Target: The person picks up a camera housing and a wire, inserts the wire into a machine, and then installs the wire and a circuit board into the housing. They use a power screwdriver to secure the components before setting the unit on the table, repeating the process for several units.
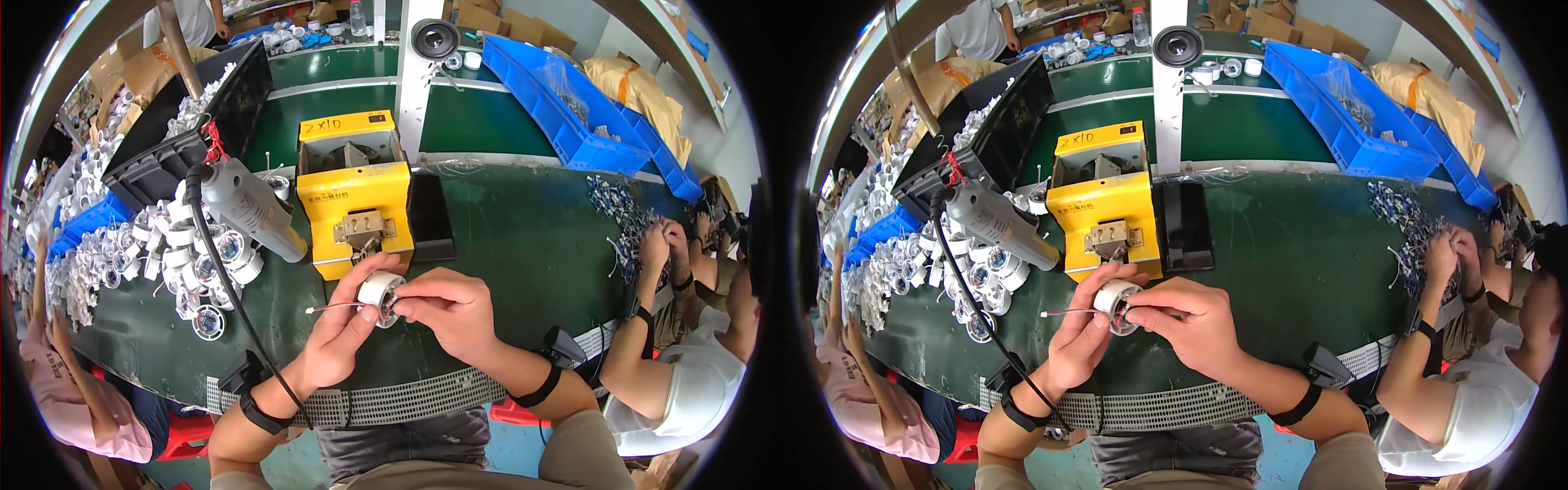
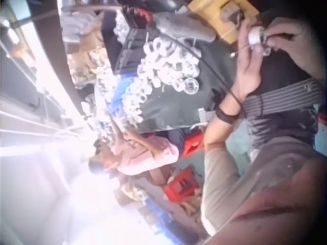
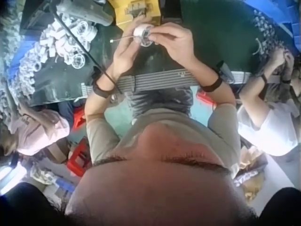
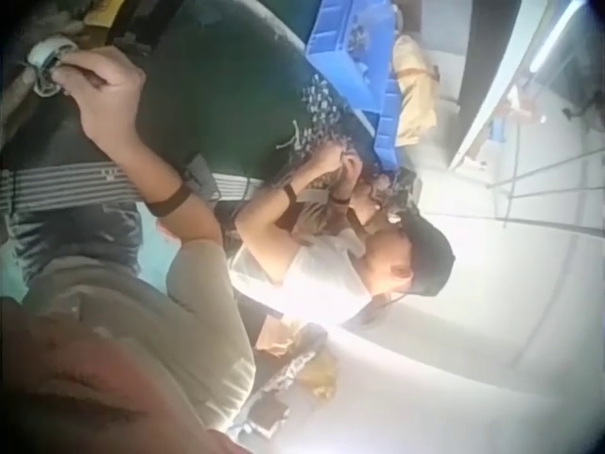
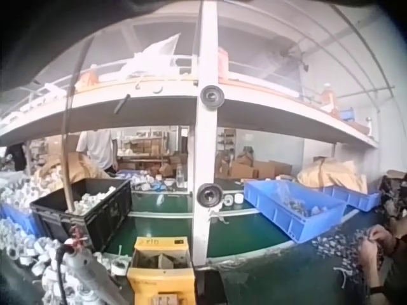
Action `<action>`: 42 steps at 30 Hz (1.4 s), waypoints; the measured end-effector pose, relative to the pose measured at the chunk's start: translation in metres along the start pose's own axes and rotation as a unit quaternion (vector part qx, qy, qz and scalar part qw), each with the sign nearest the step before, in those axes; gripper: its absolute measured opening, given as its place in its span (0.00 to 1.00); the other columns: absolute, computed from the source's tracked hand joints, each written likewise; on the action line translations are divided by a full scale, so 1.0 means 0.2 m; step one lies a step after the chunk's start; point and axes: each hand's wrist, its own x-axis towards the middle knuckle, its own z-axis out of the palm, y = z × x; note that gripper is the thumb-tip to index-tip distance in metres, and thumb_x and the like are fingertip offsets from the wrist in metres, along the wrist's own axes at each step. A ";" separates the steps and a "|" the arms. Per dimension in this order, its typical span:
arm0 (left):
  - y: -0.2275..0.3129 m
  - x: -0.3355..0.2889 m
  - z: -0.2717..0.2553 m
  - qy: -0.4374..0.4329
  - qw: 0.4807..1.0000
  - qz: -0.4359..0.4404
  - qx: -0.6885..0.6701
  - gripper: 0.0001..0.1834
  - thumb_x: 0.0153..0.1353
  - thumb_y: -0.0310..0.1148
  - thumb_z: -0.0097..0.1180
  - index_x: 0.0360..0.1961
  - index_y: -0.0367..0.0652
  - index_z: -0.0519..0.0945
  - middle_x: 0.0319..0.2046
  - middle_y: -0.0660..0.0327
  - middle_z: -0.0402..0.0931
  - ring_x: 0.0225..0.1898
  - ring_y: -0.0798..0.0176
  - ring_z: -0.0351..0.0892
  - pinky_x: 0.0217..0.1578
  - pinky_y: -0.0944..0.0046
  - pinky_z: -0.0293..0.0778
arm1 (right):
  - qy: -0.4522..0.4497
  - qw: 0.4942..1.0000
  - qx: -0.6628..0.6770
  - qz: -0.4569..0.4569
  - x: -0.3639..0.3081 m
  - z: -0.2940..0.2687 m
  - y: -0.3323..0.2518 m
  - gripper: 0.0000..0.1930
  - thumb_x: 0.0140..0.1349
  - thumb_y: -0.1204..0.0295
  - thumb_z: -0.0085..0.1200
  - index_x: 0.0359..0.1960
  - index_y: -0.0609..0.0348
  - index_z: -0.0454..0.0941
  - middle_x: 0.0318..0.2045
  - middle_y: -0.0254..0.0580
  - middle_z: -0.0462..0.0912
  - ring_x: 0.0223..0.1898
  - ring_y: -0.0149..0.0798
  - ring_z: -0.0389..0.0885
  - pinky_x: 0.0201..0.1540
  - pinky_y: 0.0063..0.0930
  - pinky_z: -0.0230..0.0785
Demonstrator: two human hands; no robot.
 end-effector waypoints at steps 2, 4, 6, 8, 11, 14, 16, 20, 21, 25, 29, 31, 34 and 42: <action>0.00 0.00 0.01 -0.005 1.000 0.001 0.007 0.27 0.71 0.34 0.39 0.68 0.40 0.53 0.62 0.56 0.59 0.62 0.62 0.59 0.62 0.62 0.54 | -0.007 0.994 -0.089 -0.062 0.00 0.00 0.00 0.09 0.50 0.83 0.64 0.35 0.65 0.83 0.32 0.41 0.80 0.27 0.30 0.79 0.33 0.21 0.72; 0.00 0.00 0.00 -0.016 1.000 -0.006 0.012 0.27 0.71 0.35 0.39 0.68 0.40 0.52 0.63 0.56 0.58 0.62 0.62 0.59 0.62 0.62 0.54 | -0.011 0.983 -0.145 -0.115 0.02 -0.01 -0.01 0.09 0.49 0.82 0.64 0.33 0.65 0.83 0.34 0.41 0.80 0.29 0.30 0.79 0.34 0.21 0.72; 0.00 0.01 0.00 -0.027 0.999 -0.012 0.018 0.28 0.70 0.35 0.39 0.68 0.40 0.51 0.64 0.55 0.57 0.63 0.61 0.59 0.63 0.61 0.53 | -0.016 0.965 -0.200 -0.169 0.02 -0.02 0.00 0.08 0.48 0.82 0.65 0.32 0.64 0.83 0.35 0.41 0.79 0.30 0.30 0.80 0.35 0.21 0.73; -0.02 0.01 0.01 -0.017 1.000 0.001 0.001 0.29 0.70 0.35 0.40 0.69 0.41 0.49 0.66 0.54 0.54 0.64 0.60 0.57 0.64 0.60 0.51 | -0.003 0.957 -0.200 -0.211 0.02 -0.03 0.02 0.10 0.48 0.82 0.65 0.35 0.65 0.82 0.39 0.42 0.77 0.36 0.33 0.80 0.38 0.23 0.75; -0.01 0.00 0.04 -0.019 0.999 0.025 -0.023 0.30 0.70 0.36 0.38 0.70 0.42 0.47 0.68 0.52 0.51 0.66 0.58 0.55 0.66 0.59 0.47 | 0.093 0.974 -0.092 -0.187 0.04 0.05 -0.03 0.14 0.50 0.83 0.63 0.40 0.67 0.79 0.41 0.43 0.74 0.41 0.34 0.80 0.40 0.24 0.75; 0.00 0.00 0.05 0.012 0.999 0.044 -0.006 0.30 0.69 0.33 0.43 0.69 0.41 0.50 0.66 0.53 0.55 0.64 0.60 0.58 0.63 0.60 0.54 | -0.034 0.997 -0.061 -0.035 0.04 -0.02 0.02 0.16 0.51 0.84 0.61 0.44 0.68 0.77 0.42 0.43 0.75 0.42 0.34 0.79 0.42 0.24 0.75; 0.00 0.00 0.03 0.018 0.998 -0.020 0.055 0.30 0.67 0.31 0.46 0.68 0.41 0.52 0.63 0.54 0.59 0.61 0.62 0.63 0.60 0.61 0.59 | -0.037 0.992 -0.107 -0.052 0.05 -0.04 0.03 0.16 0.52 0.84 0.61 0.44 0.68 0.78 0.42 0.44 0.75 0.42 0.34 0.79 0.43 0.24 0.75; -0.03 0.01 -0.01 0.072 0.983 -0.124 0.115 0.24 0.63 0.23 0.50 0.61 0.38 0.64 0.47 0.61 0.73 0.45 0.69 0.75 0.45 0.68 0.74 | -0.054 0.967 -0.232 -0.091 0.07 -0.04 0.03 0.13 0.54 0.83 0.59 0.42 0.67 0.79 0.40 0.43 0.78 0.38 0.33 0.80 0.42 0.24 0.75; -0.05 0.02 -0.03 0.090 0.981 -0.125 0.121 0.20 0.63 0.25 0.51 0.57 0.37 0.68 0.43 0.59 0.76 0.40 0.69 0.78 0.41 0.68 0.76 | -0.069 0.953 -0.276 -0.105 0.08 -0.04 0.03 0.12 0.54 0.82 0.59 0.42 0.67 0.79 0.39 0.43 0.79 0.37 0.32 0.81 0.41 0.23 0.75; -0.11 0.02 -0.07 0.109 0.979 -0.157 0.070 0.18 0.61 0.24 0.51 0.53 0.34 0.70 0.41 0.57 0.76 0.38 0.68 0.79 0.39 0.68 0.79 | 0.007 0.930 -0.309 -0.198 0.19 0.08 -0.10 0.18 0.54 0.79 0.60 0.47 0.65 0.76 0.42 0.48 0.80 0.38 0.37 0.82 0.44 0.26 0.74; -0.09 0.02 -0.09 0.138 0.967 -0.197 0.088 0.18 0.61 0.25 0.50 0.53 0.33 0.70 0.44 0.54 0.75 0.43 0.62 0.79 0.40 0.63 0.81 | -0.014 0.919 -0.313 -0.239 0.38 0.37 -0.14 0.34 0.51 0.70 0.66 0.59 0.62 0.64 0.44 0.52 0.79 0.44 0.42 0.81 0.50 0.33 0.72; -0.07 0.04 -0.08 0.124 0.970 -0.201 0.064 0.18 0.62 0.26 0.49 0.54 0.34 0.70 0.46 0.53 0.75 0.46 0.59 0.77 0.41 0.60 0.81 | -0.034 0.934 -0.296 -0.198 0.44 0.45 -0.04 0.35 0.51 0.69 0.66 0.59 0.62 0.62 0.45 0.52 0.79 0.45 0.42 0.80 0.51 0.34 0.72; -0.08 0.05 -0.09 0.115 0.964 -0.237 0.037 0.18 0.63 0.26 0.47 0.54 0.34 0.69 0.46 0.54 0.75 0.47 0.58 0.77 0.41 0.59 0.81 | -0.044 0.960 -0.212 -0.178 0.47 0.51 -0.01 0.32 0.54 0.68 0.64 0.58 0.64 0.62 0.47 0.48 0.77 0.47 0.39 0.79 0.51 0.33 0.71; -0.10 0.05 -0.12 0.154 0.947 -0.279 0.044 0.18 0.64 0.26 0.44 0.54 0.33 0.69 0.45 0.53 0.74 0.39 0.61 0.80 0.40 0.63 0.82 | 0.094 0.955 0.070 -0.274 0.48 0.37 -0.18 0.28 0.65 0.65 0.41 0.63 0.67 0.52 0.19 0.39 0.68 0.15 0.31 0.67 0.18 0.27 0.65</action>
